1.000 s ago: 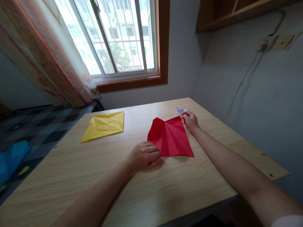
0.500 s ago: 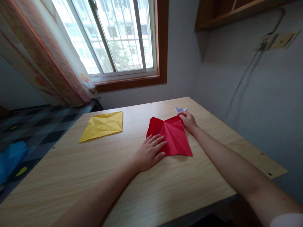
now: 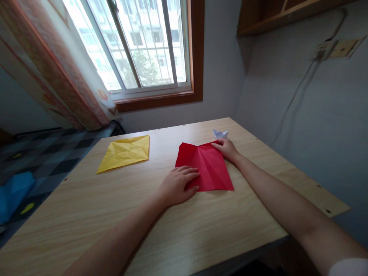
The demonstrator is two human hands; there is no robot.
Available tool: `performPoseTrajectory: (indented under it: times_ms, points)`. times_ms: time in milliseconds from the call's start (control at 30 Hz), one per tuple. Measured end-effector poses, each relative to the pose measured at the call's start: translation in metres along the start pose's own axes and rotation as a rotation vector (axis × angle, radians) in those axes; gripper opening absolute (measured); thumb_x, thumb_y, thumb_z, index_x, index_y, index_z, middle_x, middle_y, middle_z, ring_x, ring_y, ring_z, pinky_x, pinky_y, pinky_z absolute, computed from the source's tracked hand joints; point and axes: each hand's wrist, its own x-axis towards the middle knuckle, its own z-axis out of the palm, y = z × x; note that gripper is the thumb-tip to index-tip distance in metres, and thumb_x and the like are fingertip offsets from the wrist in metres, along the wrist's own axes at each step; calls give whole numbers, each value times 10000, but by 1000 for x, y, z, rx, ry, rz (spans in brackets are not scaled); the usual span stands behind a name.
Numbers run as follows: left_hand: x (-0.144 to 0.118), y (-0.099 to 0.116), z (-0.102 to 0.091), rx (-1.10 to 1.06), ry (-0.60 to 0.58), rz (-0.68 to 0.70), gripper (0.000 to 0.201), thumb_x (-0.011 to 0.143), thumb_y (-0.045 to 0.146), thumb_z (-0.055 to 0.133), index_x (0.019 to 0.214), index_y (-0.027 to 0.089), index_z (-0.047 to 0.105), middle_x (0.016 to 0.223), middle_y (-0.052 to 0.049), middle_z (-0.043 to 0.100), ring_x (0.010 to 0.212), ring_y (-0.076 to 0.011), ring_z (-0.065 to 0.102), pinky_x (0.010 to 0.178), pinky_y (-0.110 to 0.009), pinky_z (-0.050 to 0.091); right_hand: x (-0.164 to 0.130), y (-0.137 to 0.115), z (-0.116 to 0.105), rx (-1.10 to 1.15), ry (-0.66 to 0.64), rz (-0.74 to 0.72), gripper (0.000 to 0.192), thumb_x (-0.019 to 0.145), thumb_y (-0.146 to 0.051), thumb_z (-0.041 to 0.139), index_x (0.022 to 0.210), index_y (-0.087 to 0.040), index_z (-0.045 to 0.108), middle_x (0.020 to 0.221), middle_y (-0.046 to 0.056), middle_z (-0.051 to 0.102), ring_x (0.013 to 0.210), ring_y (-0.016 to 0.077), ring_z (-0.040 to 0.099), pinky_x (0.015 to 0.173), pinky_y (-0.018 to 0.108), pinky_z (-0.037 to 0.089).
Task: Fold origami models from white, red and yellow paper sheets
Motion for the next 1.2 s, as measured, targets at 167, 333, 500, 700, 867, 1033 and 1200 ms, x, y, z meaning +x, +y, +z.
performPoseTrajectory:
  times_ms: [167,333,500,700,867,1033,1200]
  points:
    - [-1,-6,-4,-37,178,-176,295,950,382,494,895,233,743,924,-41,766,838,-211,697,795,-358,543,-1,1,2,38,-19,15,226,726,-384,729,721,-160,701,682,11,690,629,146,581,579,240,445]
    - [-2,-32,2,-52,684,-341,520,850,372,662,1330,210,541,1385,-128,556,1292,-284,487,1084,-491,396,-2,-2,13,257,1,96,295,693,-434,772,754,-161,678,678,10,680,610,134,588,547,234,470]
    - [1,-51,12,-588,624,-540,633,781,484,690,1312,168,552,1293,-152,618,1133,-302,605,950,-471,498,-8,-9,23,424,-70,180,306,660,-417,802,768,-166,665,672,-1,690,599,126,611,555,223,490]
    - [1,-48,12,-1018,496,-653,455,720,551,719,896,131,731,896,-98,752,758,-273,682,672,-369,542,-13,-19,26,535,-107,263,268,703,-390,781,815,-183,652,726,2,715,642,143,664,611,237,540]
    - [1,-49,9,-954,661,-736,486,702,571,716,911,133,714,909,-94,758,799,-274,682,665,-339,533,-22,-35,29,632,-380,292,311,800,-467,714,959,-205,661,898,52,755,818,204,722,667,284,583]
    - [2,-53,11,-956,740,-736,525,723,579,693,997,131,691,1035,-119,748,897,-290,683,713,-341,538,-34,-45,33,606,-531,387,355,765,-346,777,1061,-173,687,1036,98,754,888,224,730,789,321,602]
    - [2,-53,12,-964,760,-721,526,735,567,680,1032,132,689,1057,-118,741,938,-297,677,736,-353,541,-37,-41,38,581,-547,402,341,695,-219,825,1008,-147,712,1039,107,756,908,232,728,845,344,603]
